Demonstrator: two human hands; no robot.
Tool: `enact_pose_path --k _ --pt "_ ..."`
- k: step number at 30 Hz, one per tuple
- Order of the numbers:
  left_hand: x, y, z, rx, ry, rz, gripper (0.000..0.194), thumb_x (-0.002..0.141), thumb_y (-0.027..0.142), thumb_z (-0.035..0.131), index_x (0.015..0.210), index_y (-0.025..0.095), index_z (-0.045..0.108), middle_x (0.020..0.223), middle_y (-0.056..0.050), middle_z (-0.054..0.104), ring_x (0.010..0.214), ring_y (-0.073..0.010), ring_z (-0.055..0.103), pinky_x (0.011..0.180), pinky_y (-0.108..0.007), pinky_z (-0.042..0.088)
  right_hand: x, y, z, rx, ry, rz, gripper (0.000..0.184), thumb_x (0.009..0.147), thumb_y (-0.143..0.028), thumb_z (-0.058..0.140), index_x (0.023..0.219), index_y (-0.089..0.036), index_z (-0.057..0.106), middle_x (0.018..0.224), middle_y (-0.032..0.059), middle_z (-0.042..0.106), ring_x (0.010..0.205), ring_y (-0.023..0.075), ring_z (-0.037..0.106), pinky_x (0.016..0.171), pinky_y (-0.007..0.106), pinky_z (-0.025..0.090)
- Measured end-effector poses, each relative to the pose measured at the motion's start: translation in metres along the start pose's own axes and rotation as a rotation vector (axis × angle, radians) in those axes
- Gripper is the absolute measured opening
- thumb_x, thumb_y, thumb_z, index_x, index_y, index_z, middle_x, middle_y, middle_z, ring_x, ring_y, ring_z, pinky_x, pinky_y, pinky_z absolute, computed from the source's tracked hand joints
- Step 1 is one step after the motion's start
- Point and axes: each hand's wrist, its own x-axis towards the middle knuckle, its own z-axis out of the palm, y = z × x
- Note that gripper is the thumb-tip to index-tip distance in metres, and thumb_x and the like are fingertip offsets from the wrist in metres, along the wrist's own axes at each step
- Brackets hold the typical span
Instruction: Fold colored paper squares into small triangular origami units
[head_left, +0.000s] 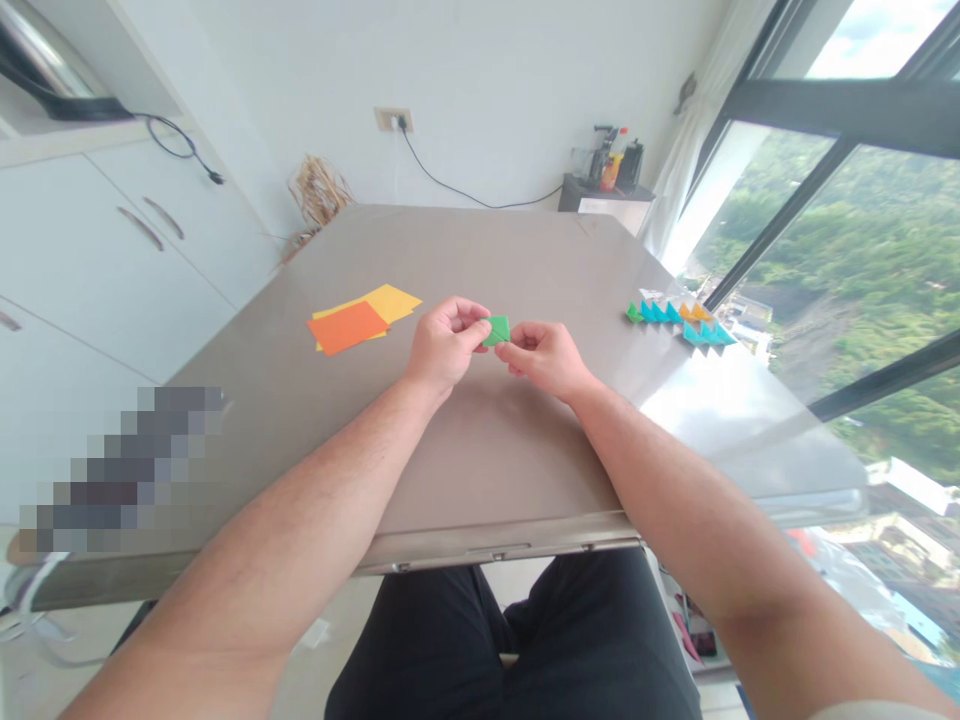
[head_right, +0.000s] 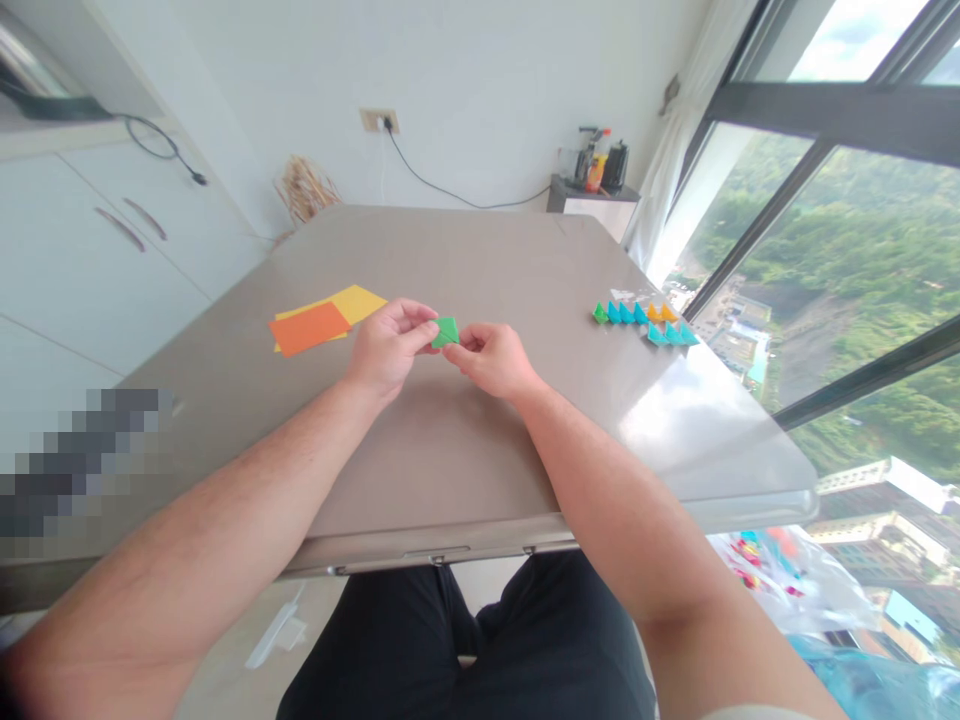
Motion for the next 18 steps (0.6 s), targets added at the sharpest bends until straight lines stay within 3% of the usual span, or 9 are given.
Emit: enact_pose_path --k 6,10,18 --pt "0.0004 -0.0010 -0.0018 -0.040 -0.025 -0.023 0.021 0.066 0.020 0.072 0.085 0.020 0.061 0.075 0.001 0.068 0.069 -0.0141 0.064 0.069 -0.031 0.056 0.0048 0.0041 -0.0002 0.111 0.123 -0.016 0.020 0.076 -0.038 0.070 0.071 -0.020 0.062 0.058 -0.0012 0.063 0.054 0.0120 0.053 0.052 0.026 0.040" --pt "-0.0021 -0.0024 -0.0022 0.063 -0.098 0.017 0.030 0.066 0.016 0.071 0.094 0.022 0.063 0.079 0.000 0.071 0.073 -0.0151 0.065 0.072 -0.030 0.053 0.0047 0.0025 0.0002 0.144 0.183 -0.038 0.016 0.075 -0.034 0.069 0.072 -0.020 0.063 0.056 -0.0024 0.060 0.052 0.0112 0.050 0.049 0.025 0.036" --pt "-0.0056 -0.0051 -0.0022 0.200 -0.179 0.095 0.021 0.075 0.034 0.078 0.085 0.020 0.066 0.082 -0.002 0.071 0.080 -0.0160 0.064 0.077 -0.030 0.049 0.0026 0.0022 0.0013 0.097 0.197 -0.079 0.014 0.074 -0.031 0.068 0.069 -0.019 0.063 0.061 -0.0028 0.059 0.054 0.0097 0.046 0.053 0.026 0.037"
